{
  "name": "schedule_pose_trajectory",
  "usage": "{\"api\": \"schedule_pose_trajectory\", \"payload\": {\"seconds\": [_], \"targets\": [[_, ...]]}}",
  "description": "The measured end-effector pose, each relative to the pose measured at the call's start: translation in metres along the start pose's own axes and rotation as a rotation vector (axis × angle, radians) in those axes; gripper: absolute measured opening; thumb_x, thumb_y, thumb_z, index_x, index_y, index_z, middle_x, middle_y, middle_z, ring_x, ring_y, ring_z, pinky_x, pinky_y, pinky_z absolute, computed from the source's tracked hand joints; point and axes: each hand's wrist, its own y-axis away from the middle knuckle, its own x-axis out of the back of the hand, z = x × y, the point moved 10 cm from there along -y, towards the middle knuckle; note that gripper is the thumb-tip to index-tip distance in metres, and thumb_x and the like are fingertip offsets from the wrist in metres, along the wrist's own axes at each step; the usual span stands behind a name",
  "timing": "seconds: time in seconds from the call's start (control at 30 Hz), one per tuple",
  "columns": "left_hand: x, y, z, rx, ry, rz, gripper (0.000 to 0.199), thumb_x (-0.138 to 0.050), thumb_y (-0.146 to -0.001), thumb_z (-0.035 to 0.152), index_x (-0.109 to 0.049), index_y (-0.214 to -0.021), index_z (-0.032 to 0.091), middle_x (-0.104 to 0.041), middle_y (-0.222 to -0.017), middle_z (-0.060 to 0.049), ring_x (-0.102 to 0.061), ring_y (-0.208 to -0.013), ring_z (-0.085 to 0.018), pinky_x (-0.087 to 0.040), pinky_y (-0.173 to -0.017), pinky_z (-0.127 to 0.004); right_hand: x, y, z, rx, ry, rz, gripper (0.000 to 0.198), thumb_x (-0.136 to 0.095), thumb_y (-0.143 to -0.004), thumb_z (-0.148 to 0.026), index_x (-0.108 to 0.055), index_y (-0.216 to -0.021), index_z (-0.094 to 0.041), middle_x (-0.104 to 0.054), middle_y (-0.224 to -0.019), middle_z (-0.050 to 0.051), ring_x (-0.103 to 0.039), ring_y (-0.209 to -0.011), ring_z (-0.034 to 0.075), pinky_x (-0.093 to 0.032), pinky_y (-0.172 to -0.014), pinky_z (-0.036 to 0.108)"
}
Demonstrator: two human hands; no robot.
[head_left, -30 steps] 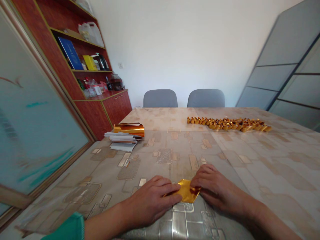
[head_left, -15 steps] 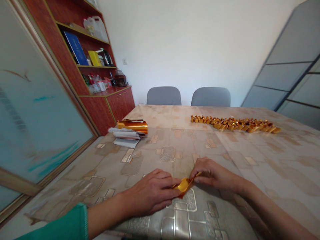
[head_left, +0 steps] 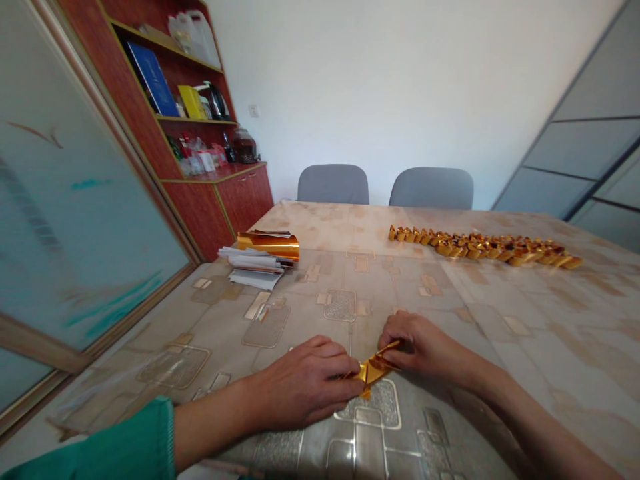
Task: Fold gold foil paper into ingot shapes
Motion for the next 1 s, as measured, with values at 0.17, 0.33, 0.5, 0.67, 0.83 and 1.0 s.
{"api": "schedule_pose_trajectory", "payload": {"seconds": [0.17, 0.33, 0.5, 0.67, 0.83, 1.0], "targets": [[0.0002, 0.0008, -0.0009, -0.009, 0.038, 0.021, 0.027, -0.048, -0.100, 0.024, -0.056, -0.125, 0.019, -0.067, -0.116, -0.007, -0.058, -0.102, -0.022, -0.041, -0.094, -0.035, -0.0033, -0.0009, 0.0015, 0.000, -0.072, -0.012, 0.012, -0.063, -0.079, -0.009, -0.071, -0.079, -0.018, -0.072, -0.075, 0.002, -0.062, -0.067, 0.014, -0.046, -0.064, 0.024], [-0.0002, 0.0004, -0.0030, 0.035, 0.072, 0.010, 0.035, -0.046, -0.100, 0.022, -0.049, -0.135, 0.018, -0.068, -0.110, -0.008, -0.059, -0.100, -0.022, -0.042, -0.093, -0.034, -0.0026, 0.0004, 0.0016, 0.016, -0.056, 0.001, 0.009, -0.066, -0.081, -0.012, -0.071, -0.080, -0.019, -0.073, -0.075, 0.000, -0.062, -0.069, 0.015, -0.046, -0.068, 0.026], [0.0020, -0.0023, 0.0019, 0.002, 0.061, 0.026, 0.040, -0.044, -0.100, 0.020, -0.045, -0.141, 0.019, -0.069, -0.108, -0.008, -0.060, -0.094, -0.021, -0.042, -0.092, -0.035, -0.0019, 0.0018, 0.0019, 0.001, -0.061, 0.025, 0.012, -0.067, -0.080, -0.008, -0.071, -0.079, -0.019, -0.072, -0.073, -0.001, -0.061, -0.066, 0.013, -0.044, -0.064, 0.024], [0.0001, -0.0035, 0.0027, -0.010, 0.028, 0.009, 0.038, -0.044, -0.100, 0.020, -0.047, -0.138, 0.016, -0.068, -0.106, -0.008, -0.059, -0.095, -0.021, -0.043, -0.091, -0.035, -0.0032, 0.0027, 0.0033, 0.008, -0.015, 0.032, 0.016, -0.067, -0.077, -0.004, -0.070, -0.079, -0.020, -0.071, -0.073, -0.002, -0.060, -0.066, 0.013, -0.043, -0.065, 0.023], [0.0021, -0.0047, 0.0030, -0.013, 0.022, 0.028, 0.032, -0.044, -0.100, 0.020, -0.053, -0.131, 0.018, -0.066, -0.104, -0.007, -0.059, -0.091, -0.020, -0.044, -0.086, -0.035, -0.0030, 0.0034, 0.0046, 0.024, 0.006, 0.031, 0.011, -0.069, -0.081, -0.010, -0.070, -0.081, -0.021, -0.071, -0.076, -0.001, -0.061, -0.071, 0.014, -0.044, -0.069, 0.026], [0.0001, -0.0054, 0.0029, -0.014, 0.021, 0.010, 0.033, -0.047, -0.098, 0.019, -0.053, -0.131, 0.019, -0.066, -0.109, -0.009, -0.059, -0.092, -0.021, -0.045, -0.086, -0.036, -0.0054, 0.0022, 0.0071, 0.036, -0.054, 0.010, 0.007, -0.068, -0.083, -0.015, -0.070, -0.081, -0.020, -0.072, -0.075, -0.001, -0.062, -0.067, 0.014, -0.045, -0.066, 0.026]]}}
